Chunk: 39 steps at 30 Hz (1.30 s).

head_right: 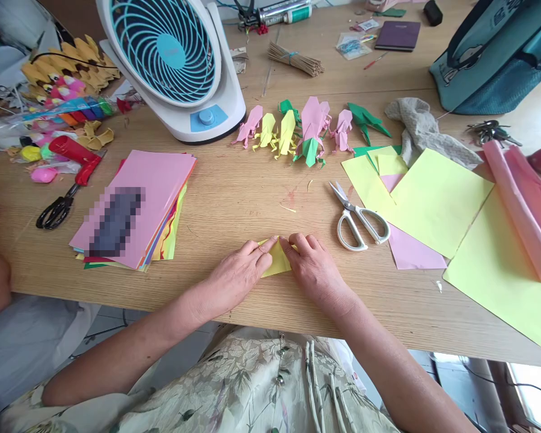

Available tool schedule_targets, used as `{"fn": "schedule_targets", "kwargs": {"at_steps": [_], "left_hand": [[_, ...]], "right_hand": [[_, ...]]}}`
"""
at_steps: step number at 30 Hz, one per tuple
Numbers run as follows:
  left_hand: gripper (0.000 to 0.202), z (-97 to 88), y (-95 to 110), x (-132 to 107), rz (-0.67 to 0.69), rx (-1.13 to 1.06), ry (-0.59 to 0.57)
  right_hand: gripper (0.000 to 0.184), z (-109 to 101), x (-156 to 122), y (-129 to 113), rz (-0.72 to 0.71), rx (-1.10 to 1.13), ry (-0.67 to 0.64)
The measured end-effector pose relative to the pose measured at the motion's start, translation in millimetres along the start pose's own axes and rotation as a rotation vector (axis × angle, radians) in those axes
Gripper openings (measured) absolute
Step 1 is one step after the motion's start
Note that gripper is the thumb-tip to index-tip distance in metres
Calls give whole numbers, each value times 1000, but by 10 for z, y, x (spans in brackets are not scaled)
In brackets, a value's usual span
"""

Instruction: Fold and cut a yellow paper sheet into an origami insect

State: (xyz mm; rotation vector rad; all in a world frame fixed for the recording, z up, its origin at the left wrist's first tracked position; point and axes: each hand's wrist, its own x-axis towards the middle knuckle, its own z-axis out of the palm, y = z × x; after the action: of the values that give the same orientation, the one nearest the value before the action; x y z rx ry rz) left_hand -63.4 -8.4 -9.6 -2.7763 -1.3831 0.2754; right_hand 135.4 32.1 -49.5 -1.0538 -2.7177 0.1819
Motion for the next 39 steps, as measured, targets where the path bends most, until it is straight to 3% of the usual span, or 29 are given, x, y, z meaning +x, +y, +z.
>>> {"fn": "schedule_targets", "kwargs": {"at_steps": [8,15,23,30,35,39], "left_hand": [[25,44,14,-112,55,5,113],[21,73,-25,-216,64,-13,110],[28,210,13,-369,36,-73,181],[27,170,105,-325,-18,-73,175],[23,166,157,-285,-47,-54,184],[28,218,193,-290,-59,-7,193]], "right_hand": [[42,13,-8,9,-6,23,28],[44,-37,29,-2,-13,13,1],[40,-44,58,-36,37,-25,-44],[38,-76,70,-103,38,-112,-50],[33,-93,144,-184,-48,-200,-112],[39,-73,155,-222,-53,-222,-100]]}}
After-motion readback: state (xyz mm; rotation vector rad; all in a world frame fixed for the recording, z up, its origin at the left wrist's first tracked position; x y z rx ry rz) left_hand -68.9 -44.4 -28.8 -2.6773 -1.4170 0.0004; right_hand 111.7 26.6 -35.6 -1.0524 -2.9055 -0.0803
